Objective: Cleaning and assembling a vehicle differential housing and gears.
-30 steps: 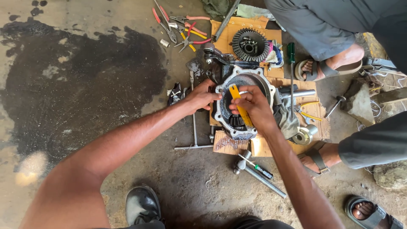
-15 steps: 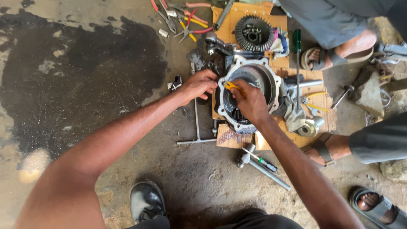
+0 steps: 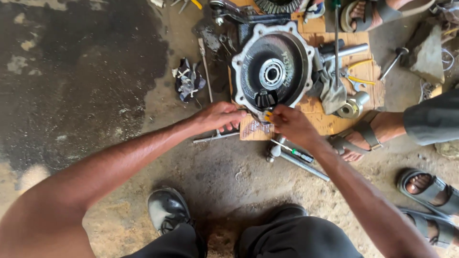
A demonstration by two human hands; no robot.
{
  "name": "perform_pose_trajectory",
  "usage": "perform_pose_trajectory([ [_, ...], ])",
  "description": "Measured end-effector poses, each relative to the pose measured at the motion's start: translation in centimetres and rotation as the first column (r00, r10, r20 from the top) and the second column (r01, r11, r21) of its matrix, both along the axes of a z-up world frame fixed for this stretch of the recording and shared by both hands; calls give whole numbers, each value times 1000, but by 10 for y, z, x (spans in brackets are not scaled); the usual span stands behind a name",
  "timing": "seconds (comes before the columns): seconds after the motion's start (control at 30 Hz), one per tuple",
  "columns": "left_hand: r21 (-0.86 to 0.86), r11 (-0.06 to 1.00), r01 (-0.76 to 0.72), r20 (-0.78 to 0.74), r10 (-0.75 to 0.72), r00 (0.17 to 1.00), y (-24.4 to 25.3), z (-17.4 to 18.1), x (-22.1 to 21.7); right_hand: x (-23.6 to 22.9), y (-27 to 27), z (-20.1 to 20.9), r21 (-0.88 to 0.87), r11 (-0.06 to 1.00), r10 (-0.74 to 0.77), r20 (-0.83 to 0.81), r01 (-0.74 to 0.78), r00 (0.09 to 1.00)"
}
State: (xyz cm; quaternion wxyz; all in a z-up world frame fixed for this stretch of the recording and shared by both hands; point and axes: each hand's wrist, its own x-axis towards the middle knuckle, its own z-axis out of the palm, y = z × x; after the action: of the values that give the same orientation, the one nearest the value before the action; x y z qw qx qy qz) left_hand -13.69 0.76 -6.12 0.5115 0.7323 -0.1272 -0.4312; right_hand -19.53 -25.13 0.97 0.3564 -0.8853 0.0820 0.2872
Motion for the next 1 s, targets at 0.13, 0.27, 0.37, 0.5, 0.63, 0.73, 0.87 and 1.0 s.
perform_pose_trajectory([
  [0.13,14,995,97,-24,-96,995,-10,-14,-13,-6,5,14,-180,980,121,237,-79,964],
  [0.27,57,983,177,59,-180,982,-20,-2,-11,-5,-17,7,-222,963,172,64,-154,983],
  [0.37,72,954,292,174,-301,938,-31,26,-2,-4,-11,4,-186,967,206,182,-172,962],
  [0.5,23,966,258,445,-241,863,-44,70,18,2,17,30,-243,963,126,36,-114,991],
  [0.63,-33,975,220,804,-105,585,-52,70,33,-8,-6,5,-256,958,195,264,-126,945],
  [0.73,128,952,279,833,-255,490,-62,65,29,-6,7,6,-161,983,133,255,-93,958],
  [0.87,284,898,336,680,-436,589,-70,65,29,-12,11,8,-256,966,103,217,-45,971],
  [1.0,245,916,319,695,-395,601,-70,69,32,-14,-1,-34,-150,987,120,457,-57,881],
])
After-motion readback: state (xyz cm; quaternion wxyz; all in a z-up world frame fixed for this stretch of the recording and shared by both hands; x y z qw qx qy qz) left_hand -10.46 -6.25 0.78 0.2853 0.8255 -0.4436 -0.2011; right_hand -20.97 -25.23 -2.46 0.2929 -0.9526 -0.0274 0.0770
